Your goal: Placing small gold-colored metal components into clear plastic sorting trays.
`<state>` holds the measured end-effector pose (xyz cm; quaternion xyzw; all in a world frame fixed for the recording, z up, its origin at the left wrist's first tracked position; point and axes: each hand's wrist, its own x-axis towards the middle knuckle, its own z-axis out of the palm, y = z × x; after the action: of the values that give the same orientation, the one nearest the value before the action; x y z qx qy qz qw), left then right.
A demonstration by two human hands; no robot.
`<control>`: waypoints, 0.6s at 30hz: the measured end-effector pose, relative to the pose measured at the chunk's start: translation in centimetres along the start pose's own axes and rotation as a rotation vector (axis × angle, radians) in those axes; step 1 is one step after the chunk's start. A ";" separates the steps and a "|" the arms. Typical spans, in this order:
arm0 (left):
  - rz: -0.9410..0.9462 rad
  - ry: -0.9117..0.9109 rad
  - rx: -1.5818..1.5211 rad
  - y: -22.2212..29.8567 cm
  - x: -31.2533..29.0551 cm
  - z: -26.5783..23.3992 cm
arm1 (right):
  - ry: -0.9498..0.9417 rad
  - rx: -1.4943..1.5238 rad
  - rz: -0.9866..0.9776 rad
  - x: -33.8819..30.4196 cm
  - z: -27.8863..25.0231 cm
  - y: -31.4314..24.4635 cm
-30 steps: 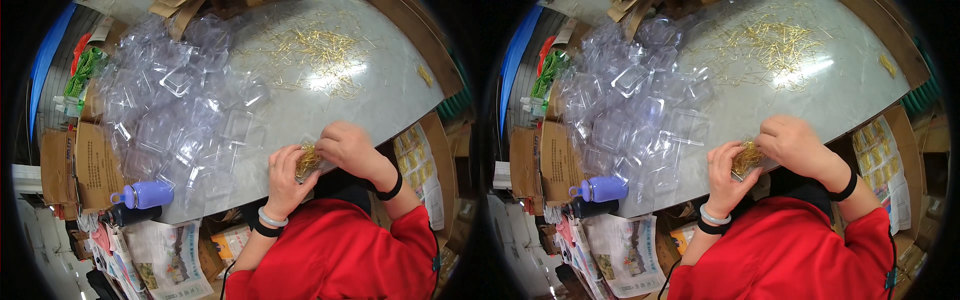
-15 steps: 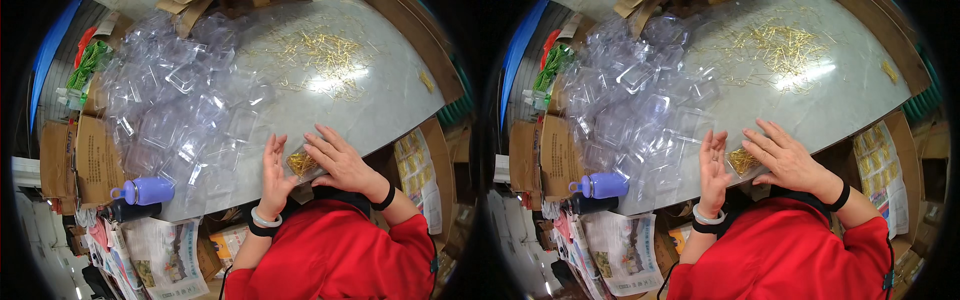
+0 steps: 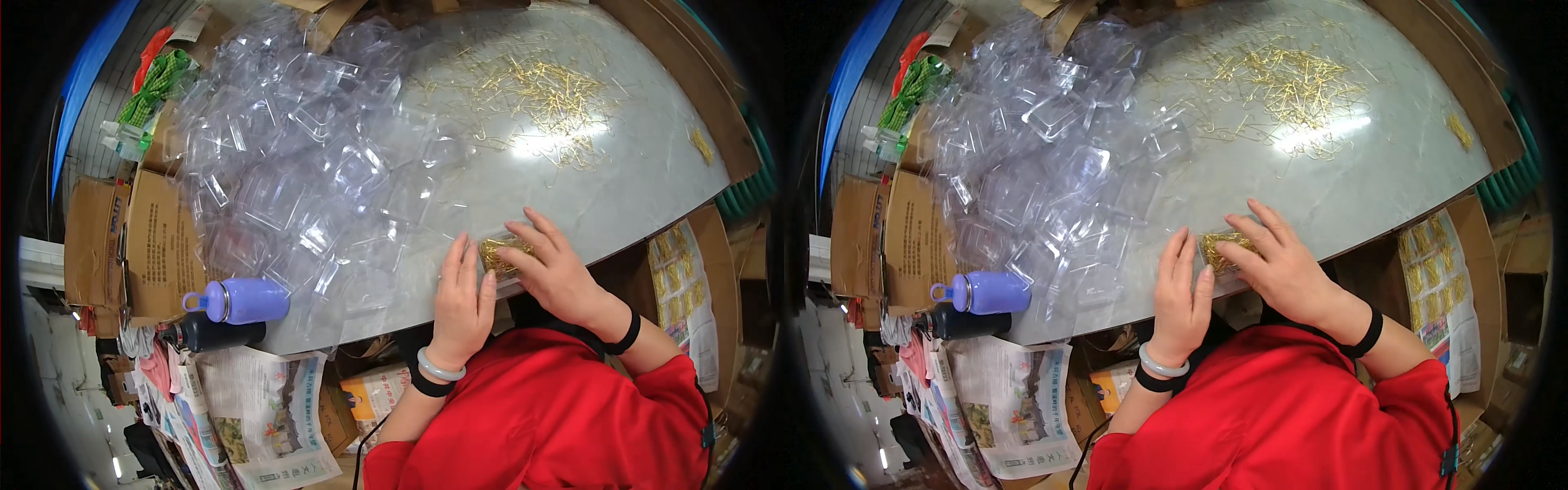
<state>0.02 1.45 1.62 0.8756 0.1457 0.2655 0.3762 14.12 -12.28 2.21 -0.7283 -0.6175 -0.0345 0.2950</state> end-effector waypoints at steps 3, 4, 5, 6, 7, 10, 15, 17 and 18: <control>0.070 -0.030 0.123 -0.2 0.0 0.3 | 0.131 0.230 0.061 -0.1 0.2 0.1; 0.099 -0.041 0.177 -0.2 0.0 0.3 | 0.078 0.150 0.035 0.0 0.2 0.1; 0.084 -0.041 0.158 -0.3 -0.1 0.3 | 0.025 0.069 0.009 0.3 0.2 0.0; 0.070 -0.044 0.138 -0.4 -0.1 0.4 | -0.026 -0.014 -0.014 0.4 0.1 -0.1; 0.057 -0.047 0.117 -0.4 -0.1 0.4 | -0.027 -0.021 -0.010 0.4 0.0 -0.1; 0.021 0.010 -0.049 0.1 0.0 -0.1 | 0.004 -0.078 -0.012 0.4 -0.4 0.0; 0.068 0.044 0.032 -0.3 0.0 -0.4 | -0.094 -0.006 0.006 1.0 -0.4 -0.2; 0.086 0.021 0.019 -0.3 0.2 -0.3 | -0.076 0.184 0.051 1.1 -0.8 0.0; 0.090 0.012 0.014 -0.3 0.3 -0.2 | -0.054 0.304 0.083 1.2 -1.5 -0.1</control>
<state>0.07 1.95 1.59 0.8822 0.1104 0.2864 0.3570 14.75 -11.96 4.01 -0.7008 -0.5928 0.0910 0.3862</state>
